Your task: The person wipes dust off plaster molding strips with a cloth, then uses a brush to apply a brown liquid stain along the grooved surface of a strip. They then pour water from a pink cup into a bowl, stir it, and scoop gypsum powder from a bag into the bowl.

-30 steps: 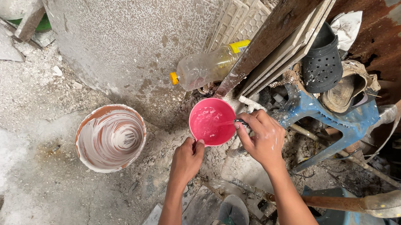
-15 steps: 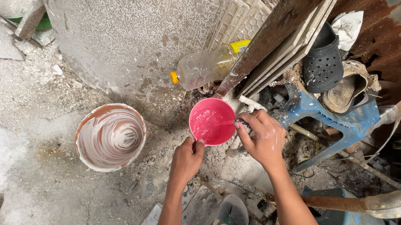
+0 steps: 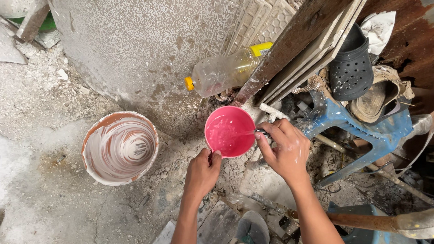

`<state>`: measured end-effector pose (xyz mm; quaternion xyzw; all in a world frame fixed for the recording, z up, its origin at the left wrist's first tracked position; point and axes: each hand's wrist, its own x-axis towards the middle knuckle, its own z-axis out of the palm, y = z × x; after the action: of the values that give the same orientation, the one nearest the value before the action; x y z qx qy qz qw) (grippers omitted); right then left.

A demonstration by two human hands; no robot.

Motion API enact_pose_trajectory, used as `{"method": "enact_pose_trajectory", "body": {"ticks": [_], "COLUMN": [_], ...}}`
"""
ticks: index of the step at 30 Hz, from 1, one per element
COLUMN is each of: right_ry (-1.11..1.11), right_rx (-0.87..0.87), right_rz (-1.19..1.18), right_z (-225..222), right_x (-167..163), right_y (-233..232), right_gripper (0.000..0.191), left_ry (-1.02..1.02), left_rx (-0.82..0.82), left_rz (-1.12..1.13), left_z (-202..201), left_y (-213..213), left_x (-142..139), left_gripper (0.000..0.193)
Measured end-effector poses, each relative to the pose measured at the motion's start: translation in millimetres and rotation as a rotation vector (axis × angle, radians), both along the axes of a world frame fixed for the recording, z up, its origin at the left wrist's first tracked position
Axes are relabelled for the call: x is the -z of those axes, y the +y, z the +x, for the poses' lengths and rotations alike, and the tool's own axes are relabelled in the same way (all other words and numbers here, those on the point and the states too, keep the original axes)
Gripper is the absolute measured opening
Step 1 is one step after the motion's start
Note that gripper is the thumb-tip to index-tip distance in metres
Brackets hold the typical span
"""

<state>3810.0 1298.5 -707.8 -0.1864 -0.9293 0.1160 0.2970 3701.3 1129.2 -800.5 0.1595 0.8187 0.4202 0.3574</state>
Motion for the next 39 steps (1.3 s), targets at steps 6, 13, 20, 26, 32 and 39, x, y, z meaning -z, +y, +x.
{"method": "enact_pose_trajectory", "body": {"ticks": [6, 13, 20, 26, 32, 39], "right_ry": [0.007, 0.005, 0.011, -0.002, -0.001, 0.003], "right_rx": [-0.001, -0.002, -0.013, -0.010, -0.012, -0.011], "right_rz": [0.005, 0.005, 0.007, 0.000, 0.005, -0.007], "right_z": [-0.4, -0.2, -0.1, 0.9, 1.0, 1.3], "right_x": [1.2, 1.7, 2.6, 3.0, 2.6, 2.4], "right_y": [1.2, 1.8, 2.9, 6.2, 6.6, 6.7], "right_gripper": [0.019, 0.019, 0.019, 0.019, 0.019, 0.017], "left_ry": [-0.034, -0.056, -0.051, -0.018, 0.014, 0.002], "left_rx": [0.014, 0.034, 0.011, 0.008, 0.011, 0.016], "left_rz": [-0.042, -0.070, -0.051, -0.041, -0.030, -0.034], "left_z": [-1.3, -1.6, -1.1, 0.2, 0.3, 1.0], "left_y": [1.3, 2.7, 3.0, 6.8, 6.9, 7.6], "left_x": [-0.1, 2.0, 3.2, 5.7, 7.1, 7.9], "left_gripper": [0.038, 0.039, 0.037, 0.039, 0.039, 0.038]}}
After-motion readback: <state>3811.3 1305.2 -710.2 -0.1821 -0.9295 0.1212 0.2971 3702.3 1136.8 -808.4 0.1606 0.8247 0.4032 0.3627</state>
